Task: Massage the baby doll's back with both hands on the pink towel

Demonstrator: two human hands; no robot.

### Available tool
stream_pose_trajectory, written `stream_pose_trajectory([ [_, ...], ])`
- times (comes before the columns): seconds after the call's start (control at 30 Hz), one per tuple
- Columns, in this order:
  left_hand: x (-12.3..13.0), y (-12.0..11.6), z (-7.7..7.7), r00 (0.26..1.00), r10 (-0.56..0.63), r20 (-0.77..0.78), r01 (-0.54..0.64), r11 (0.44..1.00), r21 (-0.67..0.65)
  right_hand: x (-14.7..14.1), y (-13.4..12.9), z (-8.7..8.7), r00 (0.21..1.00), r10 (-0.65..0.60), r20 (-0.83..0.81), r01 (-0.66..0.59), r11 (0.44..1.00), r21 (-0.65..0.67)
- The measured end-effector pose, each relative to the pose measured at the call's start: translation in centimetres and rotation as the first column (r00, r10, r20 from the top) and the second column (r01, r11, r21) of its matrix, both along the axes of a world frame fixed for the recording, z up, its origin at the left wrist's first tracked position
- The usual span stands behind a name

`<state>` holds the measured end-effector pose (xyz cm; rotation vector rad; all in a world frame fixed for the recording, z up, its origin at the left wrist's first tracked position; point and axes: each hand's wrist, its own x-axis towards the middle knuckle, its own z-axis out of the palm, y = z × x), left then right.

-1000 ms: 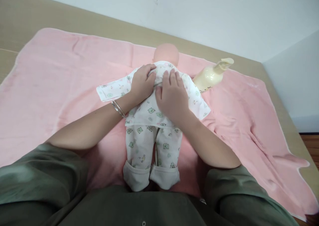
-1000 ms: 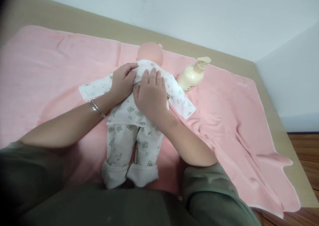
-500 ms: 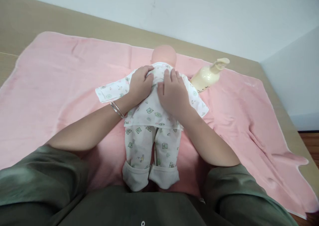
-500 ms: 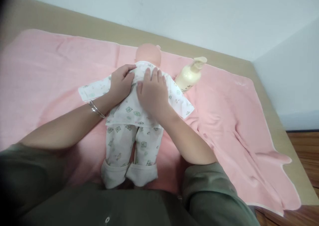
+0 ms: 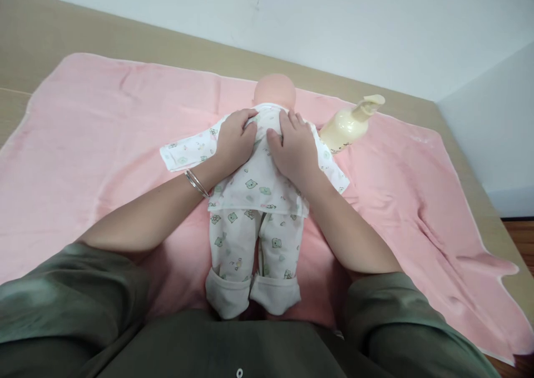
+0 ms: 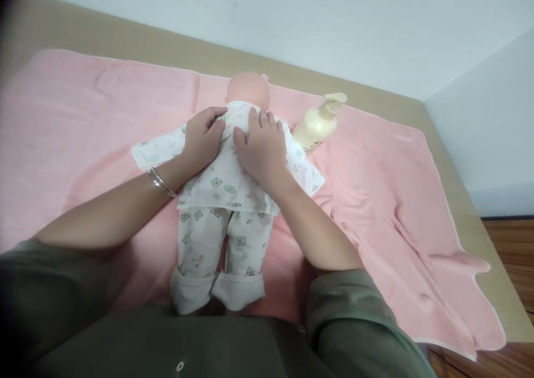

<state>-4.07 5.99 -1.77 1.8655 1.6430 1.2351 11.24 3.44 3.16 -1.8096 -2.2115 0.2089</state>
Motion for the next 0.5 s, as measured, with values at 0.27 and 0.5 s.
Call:
stream_pose_trajectory([
  [0.27, 0.0, -0.1, -0.1, 0.999, 0.011, 0.044, -0.011, 1.000, 0.000, -2.6, -4.3, -0.5, 0.978, 0.191, 0.079, -0.195, 0.980, 0.041],
  [0.5, 0.0, 0.0, -0.1, 1.000, -0.001, 0.028, 0.000, 0.999, 0.034, 0.4, 0.7, -0.3, 0.942, 0.334, -0.024, -0.334, 0.943, 0.013],
])
